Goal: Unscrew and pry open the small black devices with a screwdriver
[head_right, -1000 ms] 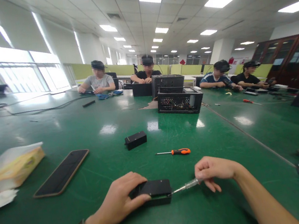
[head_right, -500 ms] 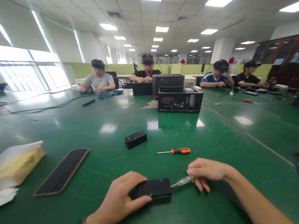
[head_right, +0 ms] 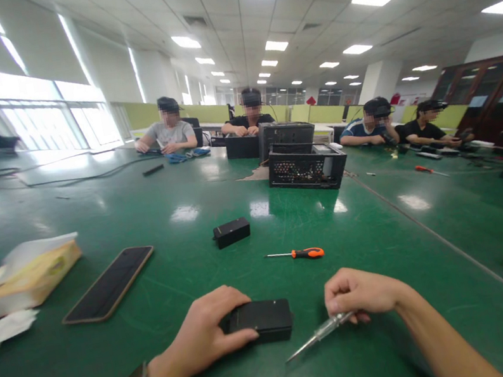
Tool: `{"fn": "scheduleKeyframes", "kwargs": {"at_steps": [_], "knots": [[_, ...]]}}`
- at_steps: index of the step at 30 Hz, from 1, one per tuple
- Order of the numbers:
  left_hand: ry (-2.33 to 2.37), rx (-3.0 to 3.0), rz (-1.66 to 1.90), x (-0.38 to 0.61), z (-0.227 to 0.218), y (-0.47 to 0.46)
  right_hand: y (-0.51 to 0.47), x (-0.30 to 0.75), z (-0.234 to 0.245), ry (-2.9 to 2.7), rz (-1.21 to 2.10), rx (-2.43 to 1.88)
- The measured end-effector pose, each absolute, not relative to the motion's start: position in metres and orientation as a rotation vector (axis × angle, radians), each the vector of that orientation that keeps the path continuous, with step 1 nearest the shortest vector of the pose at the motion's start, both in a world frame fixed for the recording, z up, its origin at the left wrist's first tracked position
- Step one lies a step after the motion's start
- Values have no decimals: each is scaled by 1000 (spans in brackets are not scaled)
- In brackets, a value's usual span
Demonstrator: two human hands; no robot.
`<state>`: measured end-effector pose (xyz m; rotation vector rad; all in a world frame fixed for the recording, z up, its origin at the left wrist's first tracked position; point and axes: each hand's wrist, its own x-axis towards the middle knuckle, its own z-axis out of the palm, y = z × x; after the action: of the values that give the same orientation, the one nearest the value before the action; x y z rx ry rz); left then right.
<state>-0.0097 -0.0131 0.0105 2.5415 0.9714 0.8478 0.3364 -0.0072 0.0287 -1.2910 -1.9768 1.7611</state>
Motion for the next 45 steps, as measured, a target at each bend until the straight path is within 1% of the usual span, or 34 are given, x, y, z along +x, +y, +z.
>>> {"fn": "scheduleKeyframes", "kwargs": {"at_steps": [4,17,27,35,45], "knots": [[984,2532,845,-9,11,-13,-2,342,29,-1933,1732,-1250],[983,2523,825,-10,8,-13,8,333,7,-1693,1609,-1238],[989,2499,841,-9,11,-13,-1,335,22,-1712,1794,-1072],[998,2490,837,-10,9,-13,-2,327,25,-1541,1600,-966],[1000,2490,840,-10,11,-14,-3,323,25,-1546,1614,-968]]}}
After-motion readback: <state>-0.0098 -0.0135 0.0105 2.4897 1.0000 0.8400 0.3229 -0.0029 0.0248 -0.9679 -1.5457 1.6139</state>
